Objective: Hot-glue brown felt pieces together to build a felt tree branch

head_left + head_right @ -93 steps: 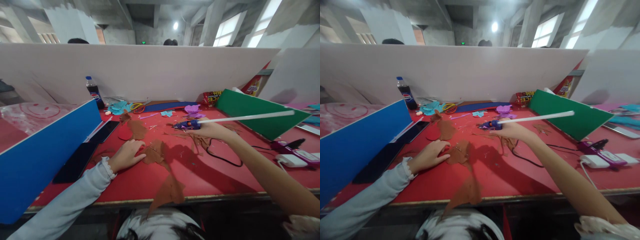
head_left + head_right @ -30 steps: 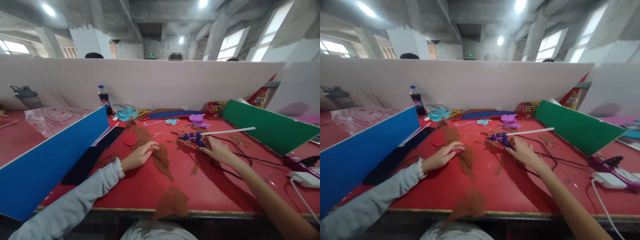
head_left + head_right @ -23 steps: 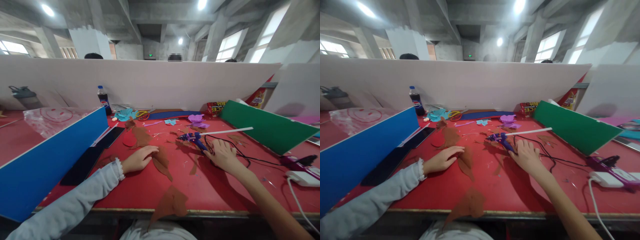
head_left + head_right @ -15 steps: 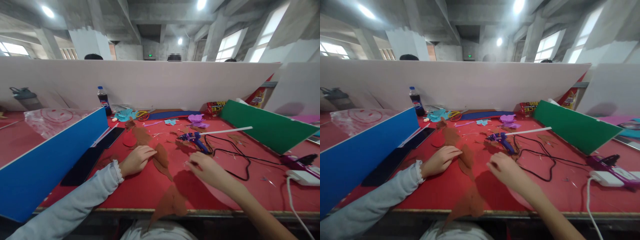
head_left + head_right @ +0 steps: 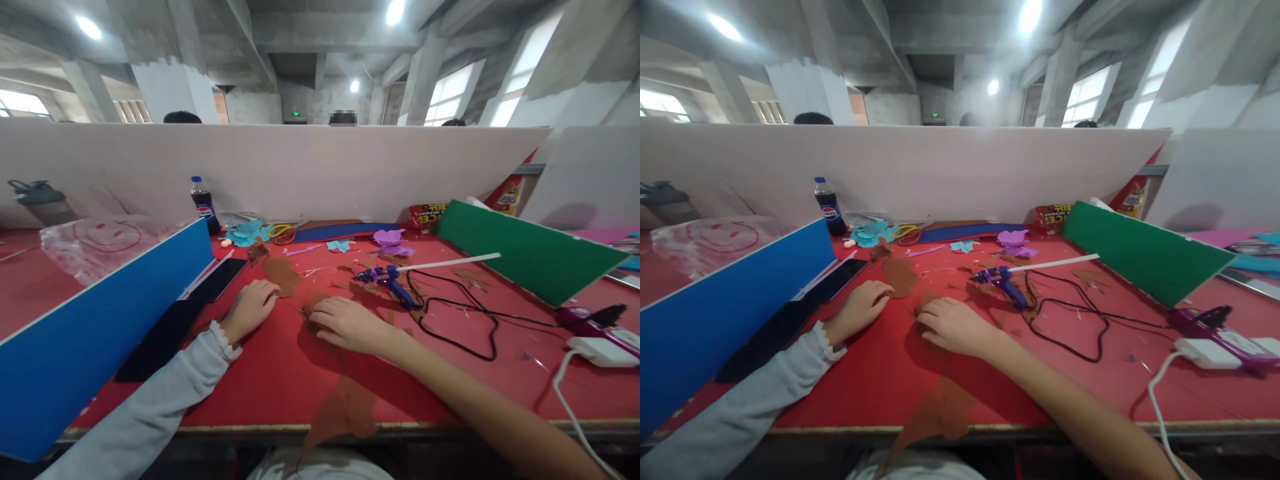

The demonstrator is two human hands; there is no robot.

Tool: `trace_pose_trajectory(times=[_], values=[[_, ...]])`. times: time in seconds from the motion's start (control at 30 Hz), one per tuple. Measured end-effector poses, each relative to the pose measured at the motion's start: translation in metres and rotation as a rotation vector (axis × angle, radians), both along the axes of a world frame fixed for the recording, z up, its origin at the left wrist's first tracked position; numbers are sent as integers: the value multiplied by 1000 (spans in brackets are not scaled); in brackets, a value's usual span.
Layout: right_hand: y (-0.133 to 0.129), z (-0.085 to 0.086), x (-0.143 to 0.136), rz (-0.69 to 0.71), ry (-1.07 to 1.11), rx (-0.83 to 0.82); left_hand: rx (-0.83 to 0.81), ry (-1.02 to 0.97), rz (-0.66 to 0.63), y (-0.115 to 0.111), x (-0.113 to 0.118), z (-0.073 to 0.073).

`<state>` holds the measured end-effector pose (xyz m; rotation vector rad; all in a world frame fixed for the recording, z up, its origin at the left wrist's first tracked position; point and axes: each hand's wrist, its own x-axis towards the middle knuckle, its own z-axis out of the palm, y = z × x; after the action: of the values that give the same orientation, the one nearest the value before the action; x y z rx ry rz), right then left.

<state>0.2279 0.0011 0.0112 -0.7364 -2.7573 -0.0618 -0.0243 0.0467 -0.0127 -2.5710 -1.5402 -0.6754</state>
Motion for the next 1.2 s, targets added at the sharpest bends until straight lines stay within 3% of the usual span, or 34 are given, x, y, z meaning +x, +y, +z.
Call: trace_pose_trajectory(times=[0.1, 0.23, 0.33, 0.43, 0.6, 0.77, 1.2], values=[[1, -3, 3, -23, 1, -14, -31, 5, -33, 1, 10, 1], [3, -8, 7, -55, -2, -48, -54, 136, -37, 3, 22, 18], [3, -11, 10, -88, 13, -91, -117, 275, 114, 6, 8, 36], [2, -12, 11, -120, 18, -137, -153, 287, 217, 5, -19, 46], [-2, -8, 13, -130, 28, -182, -323, 335, 273, -5, -40, 43], [-2, -6, 15, -137, 36, -206, -278, 392, 200, -8, -29, 39], [-1, -8, 15, -131, 49, -224, -244, 461, 169, -10, -19, 36]])
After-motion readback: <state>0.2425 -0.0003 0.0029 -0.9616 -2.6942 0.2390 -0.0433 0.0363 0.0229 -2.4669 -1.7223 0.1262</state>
